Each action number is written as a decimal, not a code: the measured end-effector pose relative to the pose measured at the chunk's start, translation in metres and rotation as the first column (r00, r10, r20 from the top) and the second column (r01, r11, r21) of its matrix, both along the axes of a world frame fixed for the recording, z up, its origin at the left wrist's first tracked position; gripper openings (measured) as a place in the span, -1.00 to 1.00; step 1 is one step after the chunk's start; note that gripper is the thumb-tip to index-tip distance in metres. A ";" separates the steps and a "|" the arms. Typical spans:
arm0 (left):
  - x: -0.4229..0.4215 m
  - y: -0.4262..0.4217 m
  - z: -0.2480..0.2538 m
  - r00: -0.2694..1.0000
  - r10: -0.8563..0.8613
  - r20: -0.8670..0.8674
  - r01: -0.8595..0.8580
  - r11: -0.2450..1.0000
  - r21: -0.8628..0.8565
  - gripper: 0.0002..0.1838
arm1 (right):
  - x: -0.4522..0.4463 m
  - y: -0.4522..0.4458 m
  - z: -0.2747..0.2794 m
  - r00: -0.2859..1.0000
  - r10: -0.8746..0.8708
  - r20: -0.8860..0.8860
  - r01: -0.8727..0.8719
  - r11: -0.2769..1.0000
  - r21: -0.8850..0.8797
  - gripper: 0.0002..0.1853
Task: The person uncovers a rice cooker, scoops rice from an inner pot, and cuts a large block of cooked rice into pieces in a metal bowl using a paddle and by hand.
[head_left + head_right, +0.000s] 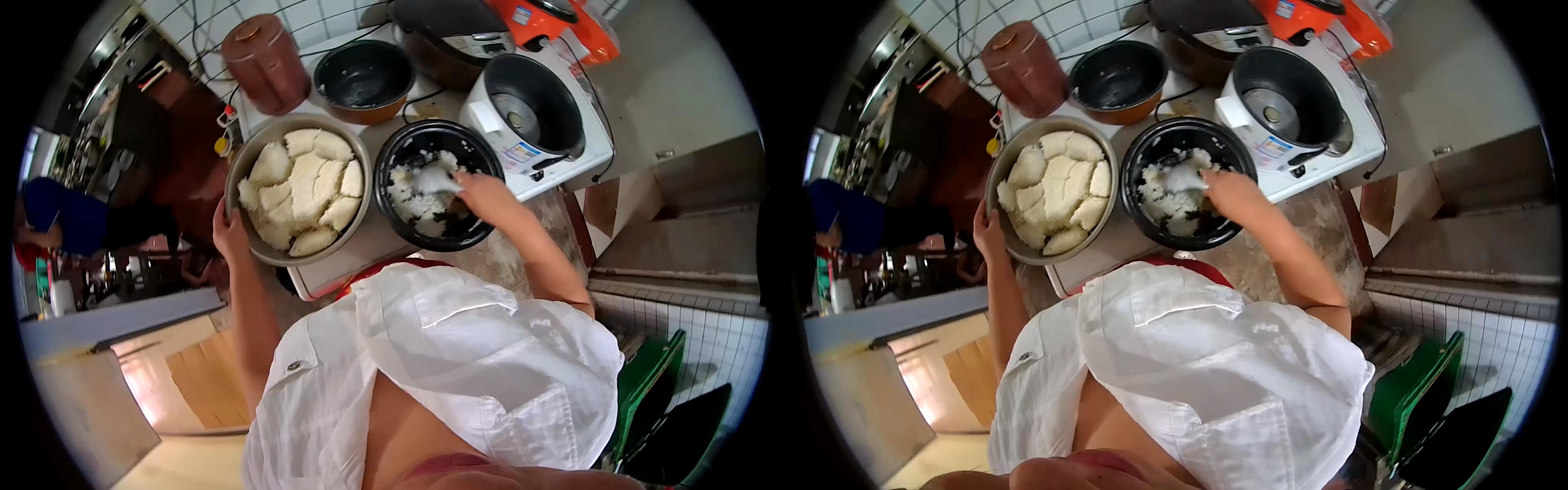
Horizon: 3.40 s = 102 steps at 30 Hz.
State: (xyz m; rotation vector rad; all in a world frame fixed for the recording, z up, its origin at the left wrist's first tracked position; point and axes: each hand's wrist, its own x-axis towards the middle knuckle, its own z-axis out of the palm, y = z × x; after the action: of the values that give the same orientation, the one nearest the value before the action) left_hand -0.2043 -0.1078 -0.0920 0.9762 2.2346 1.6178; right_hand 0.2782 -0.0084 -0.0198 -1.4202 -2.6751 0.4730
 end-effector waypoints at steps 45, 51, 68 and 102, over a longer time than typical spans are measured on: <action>0.000 0.000 0.000 1.000 0.004 0.020 -0.005 1.000 0.029 -0.60 | 0.157 0.026 0.139 -0.249 -0.742 -0.623 0.136 0.610 -0.781 -0.89; -0.002 0.003 -0.007 1.000 -0.001 -0.001 0.001 0.995 0.100 -0.60 | 0.187 0.081 0.113 -0.167 -0.810 -0.562 0.289 0.505 -0.814 -0.89; -0.001 0.000 -0.006 0.998 0.030 0.049 -0.031 0.999 0.025 -0.58 | 0.205 0.098 0.090 0.585 -0.809 -0.061 0.764 0.574 -0.293 -0.62; 0.014 -0.003 0.015 0.990 0.099 -0.105 -0.113 0.984 -0.134 -0.64 | -0.139 0.028 0.031 0.662 0.419 -0.621 -0.430 0.891 0.143 -0.71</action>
State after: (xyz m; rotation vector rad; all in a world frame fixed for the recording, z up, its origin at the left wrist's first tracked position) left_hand -0.1900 -0.1109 -0.0774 0.9326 2.4672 1.4589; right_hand 0.1388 0.0196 0.0114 -0.4453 -2.3703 0.8364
